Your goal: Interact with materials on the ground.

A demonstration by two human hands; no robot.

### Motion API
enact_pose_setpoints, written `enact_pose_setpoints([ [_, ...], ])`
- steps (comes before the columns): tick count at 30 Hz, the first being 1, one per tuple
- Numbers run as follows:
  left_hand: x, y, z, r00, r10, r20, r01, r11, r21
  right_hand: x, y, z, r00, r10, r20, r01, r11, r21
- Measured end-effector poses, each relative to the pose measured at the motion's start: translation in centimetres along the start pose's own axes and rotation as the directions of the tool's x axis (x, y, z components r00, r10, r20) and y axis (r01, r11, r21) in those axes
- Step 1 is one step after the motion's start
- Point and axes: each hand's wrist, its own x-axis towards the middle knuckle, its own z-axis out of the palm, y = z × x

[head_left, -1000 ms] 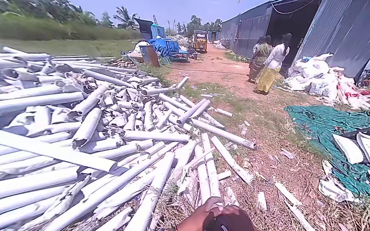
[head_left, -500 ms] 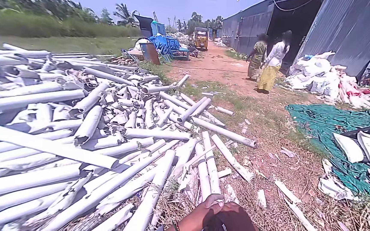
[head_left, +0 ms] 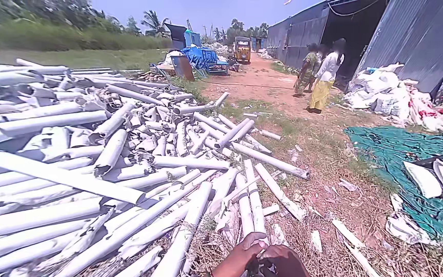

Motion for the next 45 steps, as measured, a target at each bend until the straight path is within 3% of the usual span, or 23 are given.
enact_pose_setpoints([
  [6, -0.3, 0.9, 0.3, 0.998, 0.05, -0.029, -0.049, 0.999, 0.008, -1.1, 0.8, 0.3, 0.991, 0.095, -0.093, -0.086, 0.992, 0.093],
  [12, -0.4, 1.0, 0.3, 0.997, 0.074, -0.019, -0.074, 0.997, 0.031, -3.1, 2.6, 0.1, 0.942, 0.331, -0.044, -0.316, 0.926, 0.208],
  [19, -0.1, 1.1, 0.6, 0.997, 0.082, -0.008, -0.081, 0.996, 0.029, -3.6, 3.0, 0.3, 0.947, 0.297, -0.122, -0.271, 0.944, 0.189],
  [26, -0.1, 1.2, 0.7, 0.997, 0.075, 0.008, -0.076, 0.996, 0.042, -3.5, 3.0, 0.9, 0.941, 0.318, -0.115, -0.276, 0.919, 0.283],
  [45, -0.5, 0.8, 0.2, 0.996, 0.088, 0.005, -0.088, 0.995, 0.037, -3.2, 2.8, 0.9, 0.943, 0.321, -0.089, -0.283, 0.914, 0.292],
])
